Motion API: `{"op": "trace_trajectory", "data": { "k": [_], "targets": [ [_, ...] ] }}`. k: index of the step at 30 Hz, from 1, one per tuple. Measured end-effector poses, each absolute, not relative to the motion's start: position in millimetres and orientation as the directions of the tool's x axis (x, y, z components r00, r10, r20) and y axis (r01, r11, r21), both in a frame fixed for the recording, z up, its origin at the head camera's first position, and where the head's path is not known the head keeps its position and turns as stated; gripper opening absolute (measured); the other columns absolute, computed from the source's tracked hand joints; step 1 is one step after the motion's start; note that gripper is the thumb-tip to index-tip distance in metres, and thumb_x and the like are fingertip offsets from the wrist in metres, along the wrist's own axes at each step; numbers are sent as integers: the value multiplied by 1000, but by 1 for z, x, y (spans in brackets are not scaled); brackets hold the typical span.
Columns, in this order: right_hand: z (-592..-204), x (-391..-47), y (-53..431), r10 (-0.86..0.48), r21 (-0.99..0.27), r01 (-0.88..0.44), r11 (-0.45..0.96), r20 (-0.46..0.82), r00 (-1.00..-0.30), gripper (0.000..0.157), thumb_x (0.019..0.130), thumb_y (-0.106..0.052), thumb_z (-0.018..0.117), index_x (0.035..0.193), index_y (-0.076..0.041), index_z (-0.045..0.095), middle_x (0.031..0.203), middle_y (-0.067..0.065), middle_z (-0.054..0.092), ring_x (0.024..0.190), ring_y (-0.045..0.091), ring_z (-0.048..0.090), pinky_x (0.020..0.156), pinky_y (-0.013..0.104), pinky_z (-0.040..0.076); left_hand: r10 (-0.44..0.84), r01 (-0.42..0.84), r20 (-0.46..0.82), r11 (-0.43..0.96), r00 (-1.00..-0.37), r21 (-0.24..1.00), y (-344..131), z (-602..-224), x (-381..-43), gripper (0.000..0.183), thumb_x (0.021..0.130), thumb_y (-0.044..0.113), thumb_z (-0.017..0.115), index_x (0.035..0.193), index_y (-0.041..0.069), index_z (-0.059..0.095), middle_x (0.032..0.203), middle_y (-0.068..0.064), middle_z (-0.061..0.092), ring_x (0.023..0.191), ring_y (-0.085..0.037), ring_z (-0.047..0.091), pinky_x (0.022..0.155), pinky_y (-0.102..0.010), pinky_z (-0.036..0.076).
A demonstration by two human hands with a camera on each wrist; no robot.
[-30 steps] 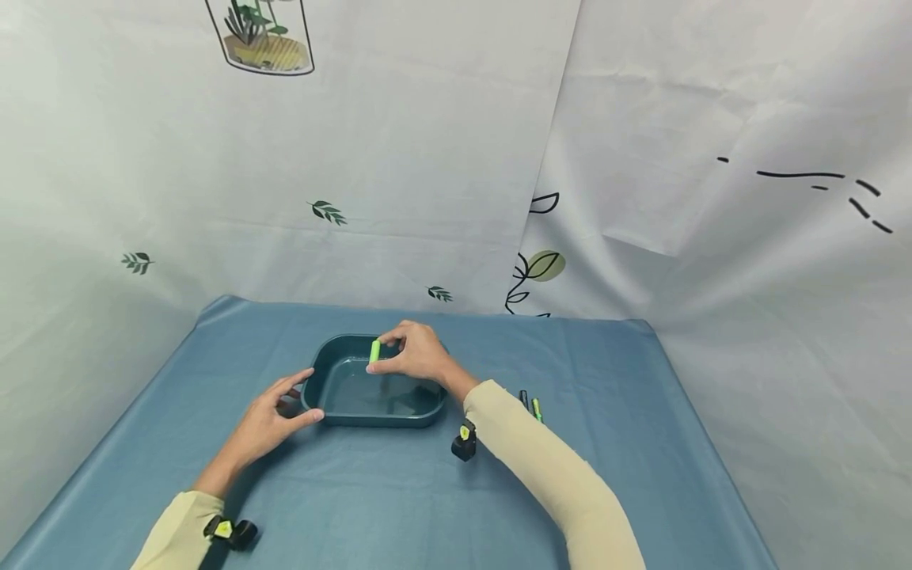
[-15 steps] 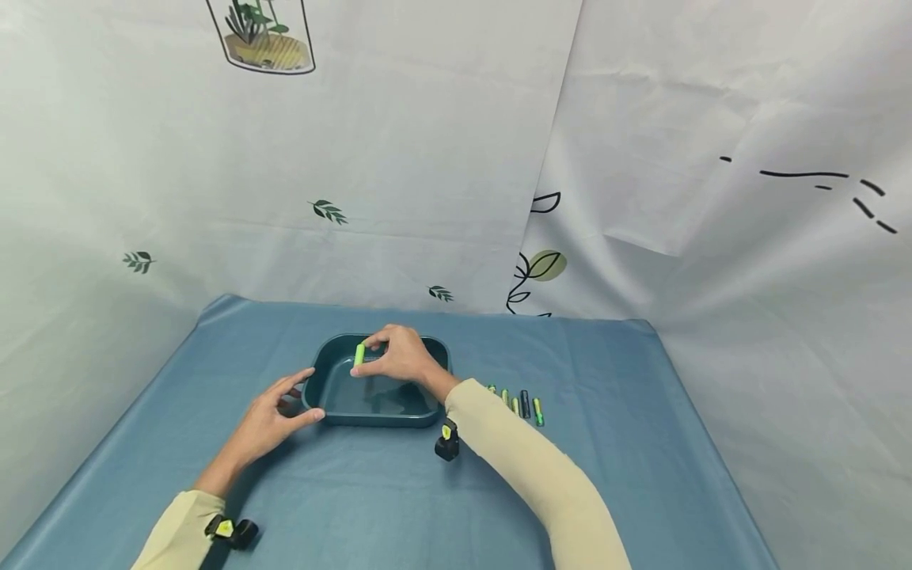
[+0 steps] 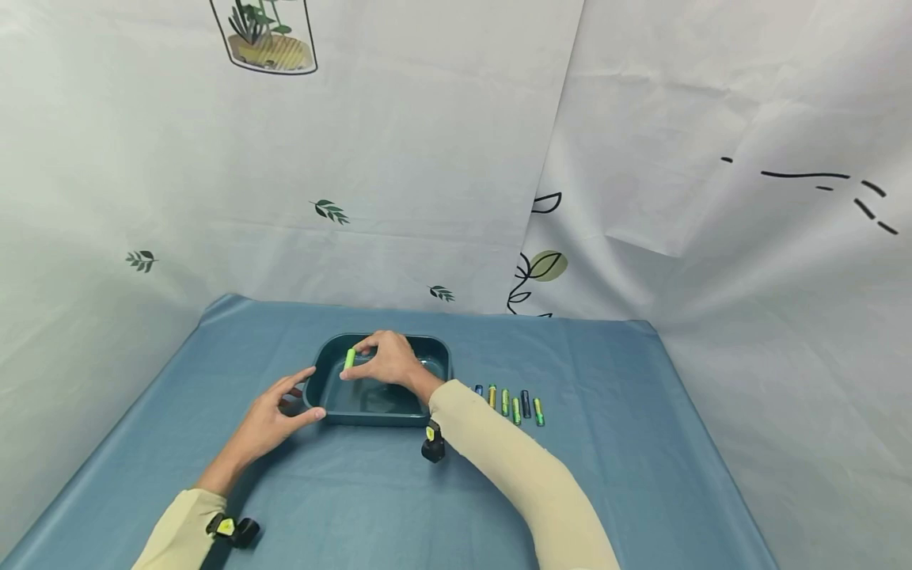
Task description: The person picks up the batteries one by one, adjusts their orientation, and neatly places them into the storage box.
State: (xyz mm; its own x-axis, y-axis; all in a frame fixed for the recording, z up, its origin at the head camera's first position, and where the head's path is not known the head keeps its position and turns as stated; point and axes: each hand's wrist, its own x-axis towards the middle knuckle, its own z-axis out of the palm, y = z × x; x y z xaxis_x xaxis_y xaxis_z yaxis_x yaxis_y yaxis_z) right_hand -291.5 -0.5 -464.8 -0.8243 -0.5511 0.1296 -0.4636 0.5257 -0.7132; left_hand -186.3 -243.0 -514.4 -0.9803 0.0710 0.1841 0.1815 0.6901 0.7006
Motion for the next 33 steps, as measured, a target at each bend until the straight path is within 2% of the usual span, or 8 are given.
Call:
{"op": "trace_trajectory", "data": {
  "k": [12,33],
  "targets": [
    [-473,-295,-13,-522,-709,-447,546,129,-843,49,80,-41,89,117,-12,78,102,-1,68,89,8,61,73,23,50,65,167,171,692,-983,702,-242,-511,-187,82,85,41,84,154,15,48,149,-19,50,111,-37,62,87,-58,52],
    [-485,-296,-29,-528,-677,-424,601,62,-847,49,79,-44,88,118,-15,78,103,-3,70,84,4,60,68,20,49,70,177,178,683,-981,709,-243,-514,-185,84,85,47,83,154,16,48,148,-19,50,111,-36,61,85,-56,53]
  ]
}}
